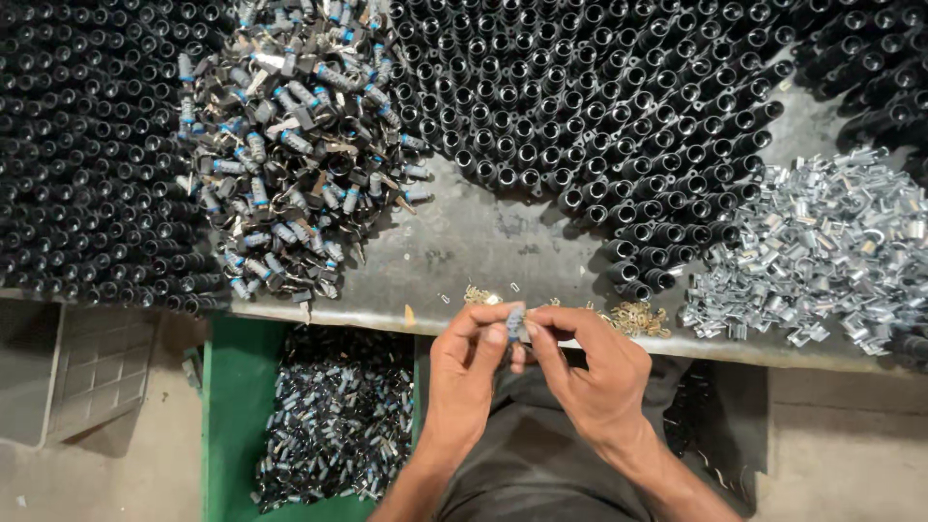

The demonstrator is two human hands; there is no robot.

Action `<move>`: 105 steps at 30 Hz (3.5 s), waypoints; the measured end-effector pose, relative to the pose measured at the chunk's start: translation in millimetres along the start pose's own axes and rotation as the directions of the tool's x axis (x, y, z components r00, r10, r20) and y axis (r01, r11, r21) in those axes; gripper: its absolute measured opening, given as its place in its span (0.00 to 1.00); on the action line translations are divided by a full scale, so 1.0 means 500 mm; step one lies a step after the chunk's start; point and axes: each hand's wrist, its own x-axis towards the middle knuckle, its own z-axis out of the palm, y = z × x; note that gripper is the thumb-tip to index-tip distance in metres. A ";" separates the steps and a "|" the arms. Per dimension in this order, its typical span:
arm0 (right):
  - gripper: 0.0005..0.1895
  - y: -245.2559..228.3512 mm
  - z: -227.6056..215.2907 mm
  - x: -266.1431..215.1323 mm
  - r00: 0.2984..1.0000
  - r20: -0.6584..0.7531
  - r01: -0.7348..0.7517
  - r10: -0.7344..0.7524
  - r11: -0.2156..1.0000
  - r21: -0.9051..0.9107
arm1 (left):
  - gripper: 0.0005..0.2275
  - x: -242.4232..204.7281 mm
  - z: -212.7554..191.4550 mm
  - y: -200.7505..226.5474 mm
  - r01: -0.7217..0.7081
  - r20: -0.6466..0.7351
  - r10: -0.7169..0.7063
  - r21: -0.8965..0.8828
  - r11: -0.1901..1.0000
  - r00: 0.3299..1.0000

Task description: The person assembles small lock cylinders by inserting a key into a cylinder, adding a metal clip, and placing the completed unit into a green bin. The process is repeated continuously with parts taken from piles on the table.

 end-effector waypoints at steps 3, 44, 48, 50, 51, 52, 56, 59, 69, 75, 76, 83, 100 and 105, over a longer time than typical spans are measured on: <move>0.08 0.002 -0.014 -0.003 0.999 0.042 -0.030 0.031 0.999 -0.038 | 0.11 0.002 -0.002 0.008 -0.058 0.008 0.057 0.159 0.986 0.998; 0.11 0.048 -0.058 -0.007 0.942 0.313 -0.160 0.125 0.983 0.088 | 0.17 0.053 0.021 0.043 -0.550 0.443 0.351 0.773 0.315 0.825; 0.12 0.045 -0.059 0.011 0.941 0.274 -0.224 0.196 0.972 0.076 | 0.18 0.054 0.016 0.034 -0.717 0.627 0.384 0.679 0.156 0.678; 0.12 0.054 -0.043 0.001 0.962 0.264 -0.070 0.066 0.998 0.007 | 0.19 0.059 0.000 0.035 -0.668 0.611 0.272 0.692 0.272 0.744; 0.10 0.062 -0.036 -0.007 0.958 0.272 0.109 -0.092 0.993 -0.046 | 0.19 0.059 -0.005 0.034 -0.634 0.600 0.209 0.701 0.328 0.772; 0.07 0.071 -0.038 -0.016 0.931 0.277 0.278 -0.239 0.954 -0.112 | 0.18 0.058 -0.001 0.028 -0.613 0.584 0.190 0.734 0.293 0.790; 0.14 0.117 -0.119 -0.009 0.878 0.450 -0.202 0.163 0.979 0.041 | 0.18 0.011 0.066 0.013 -0.622 0.594 0.224 0.779 0.083 0.773; 0.17 0.139 -0.268 -0.002 0.493 0.720 -0.295 0.488 0.872 -0.389 | 0.27 -0.059 0.129 0.022 -0.688 0.676 0.141 0.687 0.233 0.723; 0.21 0.109 -0.098 -0.067 0.826 0.535 -0.029 0.179 0.961 -0.276 | 0.11 0.246 -0.127 0.107 -0.146 0.276 0.440 0.940 -0.308 0.854; 0.24 0.077 0.049 -0.038 0.805 0.526 -0.586 0.274 0.506 0.633 | 0.05 0.170 -0.091 0.088 -0.368 0.355 0.433 0.928 -0.056 0.829; 0.26 0.071 0.059 -0.029 0.771 0.571 -0.632 0.281 0.228 0.741 | 0.04 0.149 -0.074 0.092 -0.486 0.427 0.412 0.873 0.046 0.805; 0.24 0.097 -0.001 -0.008 0.642 0.692 -0.672 0.331 -0.192 0.716 | 0.07 0.222 -0.108 0.146 -0.358 0.523 0.455 0.843 -0.402 0.721; 0.05 0.590 -0.480 0.451 0.913 0.209 -0.405 0.351 0.704 0.583 | 0.06 0.273 -0.180 0.105 -0.241 0.504 0.458 0.821 -0.517 0.732; 0.11 0.385 -0.307 0.639 0.897 0.340 -0.379 0.283 0.888 0.261 | 0.11 0.226 -0.167 0.064 -0.300 0.480 0.524 0.869 -0.393 0.704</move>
